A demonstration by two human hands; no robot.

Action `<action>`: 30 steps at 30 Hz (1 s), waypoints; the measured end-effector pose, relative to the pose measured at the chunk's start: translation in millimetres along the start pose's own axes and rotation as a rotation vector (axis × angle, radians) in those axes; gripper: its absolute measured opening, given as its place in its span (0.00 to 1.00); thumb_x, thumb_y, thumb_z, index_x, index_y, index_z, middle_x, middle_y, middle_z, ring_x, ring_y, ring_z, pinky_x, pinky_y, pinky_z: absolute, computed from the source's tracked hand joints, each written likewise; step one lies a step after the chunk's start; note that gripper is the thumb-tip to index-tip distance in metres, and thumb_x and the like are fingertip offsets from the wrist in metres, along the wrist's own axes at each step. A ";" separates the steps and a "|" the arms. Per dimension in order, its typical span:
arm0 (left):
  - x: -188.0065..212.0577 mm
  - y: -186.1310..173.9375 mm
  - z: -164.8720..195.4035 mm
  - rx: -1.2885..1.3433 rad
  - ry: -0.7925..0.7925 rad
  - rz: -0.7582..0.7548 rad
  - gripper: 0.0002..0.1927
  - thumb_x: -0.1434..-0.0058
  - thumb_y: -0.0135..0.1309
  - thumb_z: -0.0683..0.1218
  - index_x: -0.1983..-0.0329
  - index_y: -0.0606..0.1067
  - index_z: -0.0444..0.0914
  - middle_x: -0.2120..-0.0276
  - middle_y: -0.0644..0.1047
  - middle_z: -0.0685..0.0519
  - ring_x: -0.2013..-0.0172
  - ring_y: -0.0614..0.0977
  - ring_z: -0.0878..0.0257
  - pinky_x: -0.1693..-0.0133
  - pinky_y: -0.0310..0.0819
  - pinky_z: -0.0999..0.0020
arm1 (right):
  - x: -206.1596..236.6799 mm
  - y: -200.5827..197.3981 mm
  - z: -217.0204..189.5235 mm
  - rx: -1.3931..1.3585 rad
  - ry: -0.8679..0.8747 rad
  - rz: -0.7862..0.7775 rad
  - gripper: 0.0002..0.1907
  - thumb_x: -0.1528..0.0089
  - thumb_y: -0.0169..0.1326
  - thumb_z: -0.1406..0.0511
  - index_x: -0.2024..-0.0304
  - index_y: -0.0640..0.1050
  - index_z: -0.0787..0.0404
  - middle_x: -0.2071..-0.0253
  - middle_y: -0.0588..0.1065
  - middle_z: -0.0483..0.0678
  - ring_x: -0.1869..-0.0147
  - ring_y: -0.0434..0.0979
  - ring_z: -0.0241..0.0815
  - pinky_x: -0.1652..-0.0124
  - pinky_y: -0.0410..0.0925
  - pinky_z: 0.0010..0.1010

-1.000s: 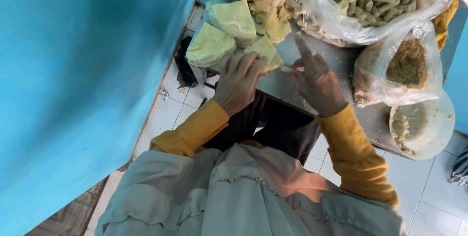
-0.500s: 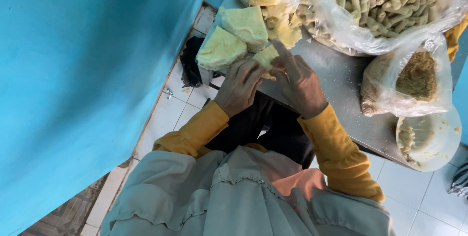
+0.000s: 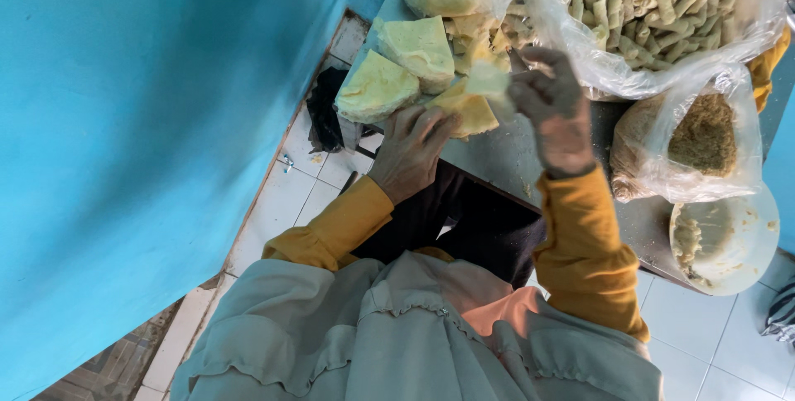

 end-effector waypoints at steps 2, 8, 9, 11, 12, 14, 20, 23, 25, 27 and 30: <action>-2.0 -2.1 1.0 -0.003 -0.002 0.009 0.24 0.36 0.55 0.41 0.35 0.71 0.39 0.42 0.68 0.50 0.41 0.67 0.49 0.39 0.61 0.45 | 4.1 -29.5 -17.8 -0.164 -0.029 0.057 0.20 0.32 0.50 0.80 0.38 0.69 0.69 0.62 0.76 0.48 0.66 0.69 0.32 0.67 0.63 0.23; -6.4 -16.4 10.8 0.041 -0.048 0.063 0.23 0.37 0.54 0.40 0.37 0.73 0.43 0.45 0.70 0.52 0.42 0.68 0.50 0.40 0.59 0.46 | 55.2 -17.7 -100.5 0.528 -0.445 0.100 0.16 0.28 0.58 0.78 0.40 0.69 0.68 0.56 0.79 0.55 0.54 0.84 0.44 0.58 0.80 0.33; -6.0 -19.0 15.9 0.027 -0.044 0.075 0.25 0.39 0.54 0.39 0.37 0.73 0.44 0.46 0.70 0.53 0.43 0.68 0.50 0.40 0.58 0.45 | 64.8 0.6 -94.3 0.652 -0.427 0.043 0.14 0.31 0.59 0.76 0.45 0.71 0.65 0.53 0.80 0.57 0.55 0.84 0.45 0.60 0.79 0.32; -6.0 -18.9 28.1 0.079 -0.015 0.060 0.22 0.36 0.55 0.40 0.38 0.73 0.44 0.46 0.72 0.53 0.43 0.69 0.52 0.40 0.58 0.47 | 78.9 26.3 -71.7 0.751 -0.323 -0.061 0.17 0.37 0.58 0.76 0.46 0.72 0.64 0.55 0.81 0.58 0.57 0.85 0.47 0.60 0.77 0.34; -5.5 -18.7 33.0 0.104 -0.005 0.050 0.20 0.35 0.55 0.41 0.39 0.73 0.43 0.46 0.72 0.54 0.43 0.70 0.53 0.40 0.58 0.48 | 83.5 31.7 -58.2 0.725 -0.236 -0.111 0.23 0.39 0.56 0.77 0.42 0.71 0.65 0.59 0.81 0.56 0.56 0.85 0.49 0.60 0.76 0.35; -5.3 -17.9 37.6 0.121 -0.008 0.043 0.17 0.34 0.56 0.41 0.42 0.74 0.44 0.47 0.74 0.55 0.43 0.72 0.55 0.39 0.58 0.50 | 87.1 25.0 -42.3 0.659 -0.119 -0.101 0.23 0.36 0.53 0.77 0.38 0.68 0.64 0.56 0.82 0.55 0.53 0.85 0.48 0.56 0.77 0.33; 2.7 -19.0 41.6 0.095 0.061 0.033 0.12 0.35 0.57 0.42 0.49 0.76 0.45 0.50 0.76 0.58 0.45 0.73 0.58 0.40 0.56 0.51 | 86.6 19.2 -37.8 0.513 -0.037 -0.104 0.25 0.35 0.51 0.76 0.36 0.65 0.63 0.54 0.82 0.54 0.51 0.86 0.47 0.55 0.77 0.34; 7.5 -16.6 44.2 0.086 0.108 0.026 0.12 0.35 0.59 0.44 0.48 0.77 0.45 0.51 0.75 0.58 0.46 0.74 0.60 0.40 0.55 0.50 | 89.8 34.3 -45.2 0.650 -0.120 -0.084 0.26 0.38 0.54 0.75 0.38 0.68 0.63 0.55 0.82 0.54 0.54 0.85 0.49 0.58 0.77 0.35; 10.8 -15.1 47.6 0.071 0.138 0.030 0.12 0.34 0.60 0.44 0.48 0.78 0.45 0.52 0.75 0.59 0.46 0.74 0.61 0.39 0.54 0.50 | 91.3 41.0 -49.8 0.750 -0.183 -0.058 0.25 0.38 0.56 0.75 0.39 0.70 0.62 0.57 0.82 0.53 0.55 0.84 0.50 0.59 0.76 0.36; 13.1 -13.9 50.9 0.035 0.168 0.043 0.11 0.33 0.60 0.45 0.47 0.78 0.46 0.52 0.75 0.60 0.46 0.73 0.62 0.38 0.54 0.50 | 92.0 43.6 -54.9 0.809 -0.247 -0.022 0.23 0.36 0.58 0.73 0.39 0.71 0.62 0.60 0.82 0.50 0.57 0.84 0.50 0.60 0.76 0.37; 15.2 -8.5 54.2 -0.067 0.205 0.031 0.14 0.34 0.59 0.45 0.46 0.79 0.49 0.53 0.74 0.62 0.46 0.72 0.64 0.37 0.51 0.50 | 89.5 39.3 -54.7 0.768 -0.241 0.007 0.23 0.35 0.58 0.73 0.38 0.70 0.60 0.59 0.81 0.48 0.56 0.84 0.48 0.58 0.76 0.36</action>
Point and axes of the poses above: each hand's wrist, its own x-axis away from the middle knuckle, its own y-axis out of the palm, z = x × y, the point moved 9 cm from there along -x, towards the middle knuckle
